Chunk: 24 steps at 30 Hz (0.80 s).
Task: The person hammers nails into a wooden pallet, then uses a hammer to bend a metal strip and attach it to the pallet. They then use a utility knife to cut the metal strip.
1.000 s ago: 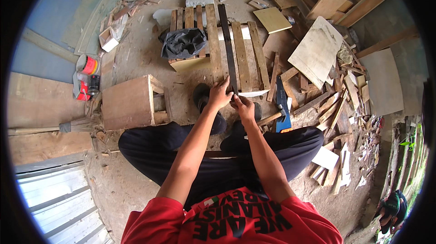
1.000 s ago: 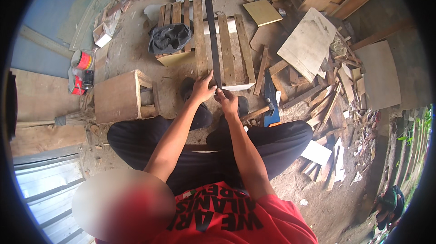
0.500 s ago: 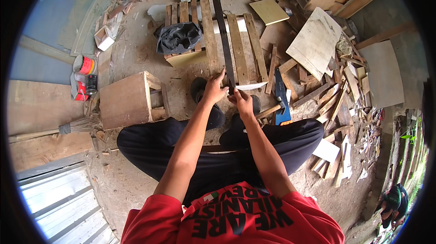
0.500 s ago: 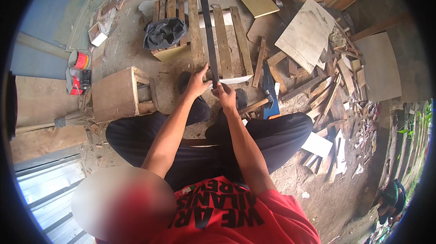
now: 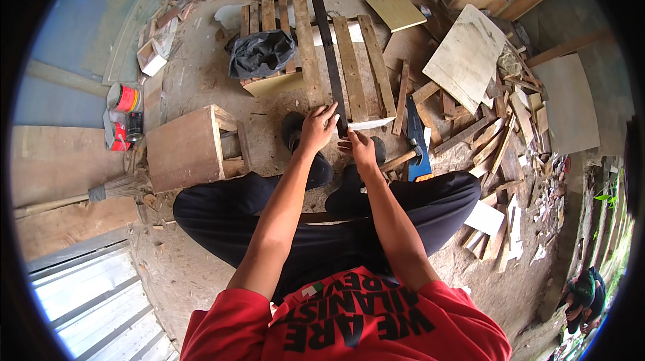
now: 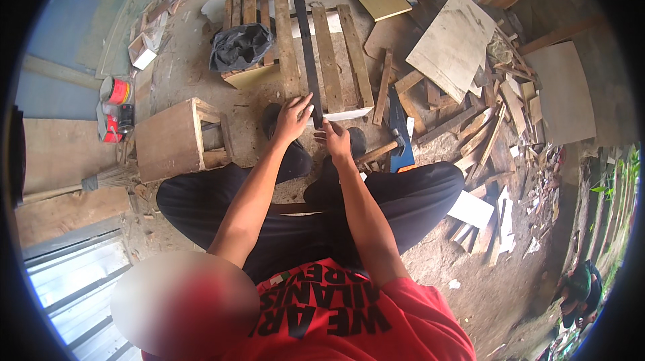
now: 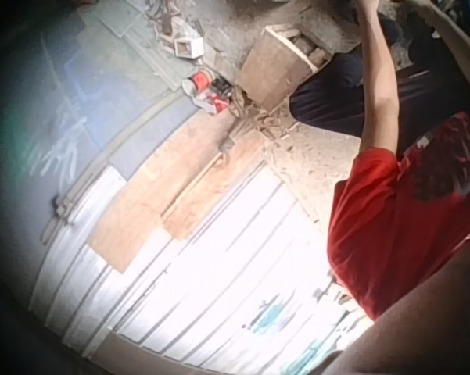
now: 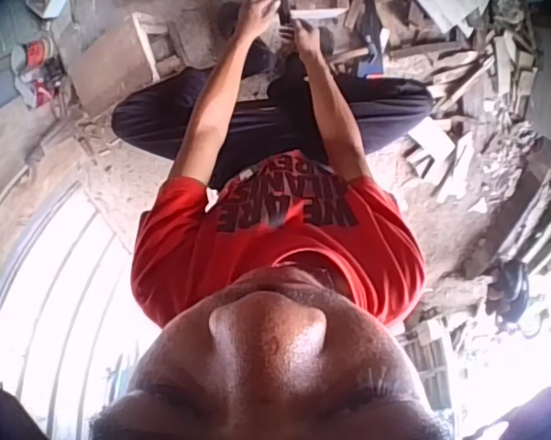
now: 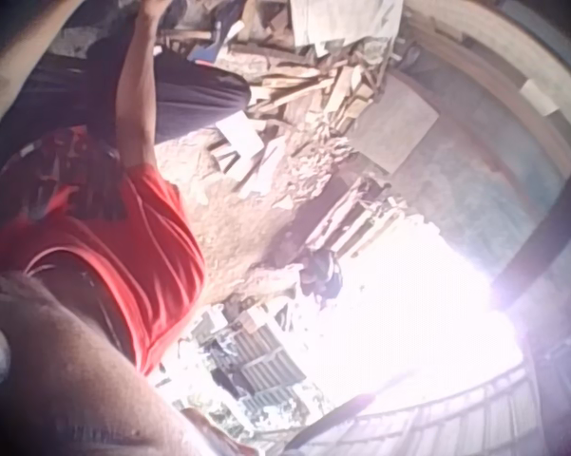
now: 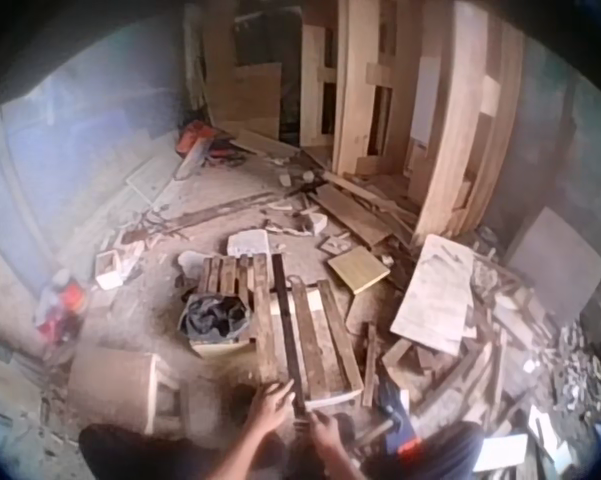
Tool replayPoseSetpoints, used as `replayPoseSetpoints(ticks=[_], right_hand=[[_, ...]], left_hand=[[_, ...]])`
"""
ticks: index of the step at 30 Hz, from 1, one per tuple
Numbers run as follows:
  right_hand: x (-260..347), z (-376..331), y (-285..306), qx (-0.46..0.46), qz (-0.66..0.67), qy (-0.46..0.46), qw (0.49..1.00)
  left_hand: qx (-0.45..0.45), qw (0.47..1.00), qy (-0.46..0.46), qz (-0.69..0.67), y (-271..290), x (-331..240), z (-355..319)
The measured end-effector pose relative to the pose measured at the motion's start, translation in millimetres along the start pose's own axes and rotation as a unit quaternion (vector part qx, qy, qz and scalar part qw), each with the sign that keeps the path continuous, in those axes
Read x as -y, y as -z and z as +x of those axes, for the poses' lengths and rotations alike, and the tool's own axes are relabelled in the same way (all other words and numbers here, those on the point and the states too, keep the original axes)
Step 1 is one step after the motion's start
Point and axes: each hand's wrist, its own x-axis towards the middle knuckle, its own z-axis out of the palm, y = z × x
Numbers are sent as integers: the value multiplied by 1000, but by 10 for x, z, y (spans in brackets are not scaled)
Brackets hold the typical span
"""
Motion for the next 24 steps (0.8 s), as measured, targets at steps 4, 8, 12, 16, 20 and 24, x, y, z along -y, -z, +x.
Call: replayPoseSetpoints(ticks=[4, 8, 12, 16, 20, 24], right_hand=[[79, -59, -83, 1, 9, 5, 1000], [88, -30, -128, 14, 14, 15, 1000], [37, 25, -98, 20, 22, 22, 999], [56, 8, -112, 19, 12, 19, 1000], [42, 11, -101, 11, -11, 19, 1000], [-44, 73, -21, -6, -48, 11, 999]], left_hand=[[-2, 1000, 7, -9, 15, 13, 1], [-4, 1000, 2, -23, 13, 21, 18], [-7, 1000, -1, -24, 22, -21, 30], [-11, 1000, -6, -18, 30, -9, 25], [-7, 1000, -6, -15, 22, 0, 18], [2, 1000, 1, -10, 22, 23, 12]])
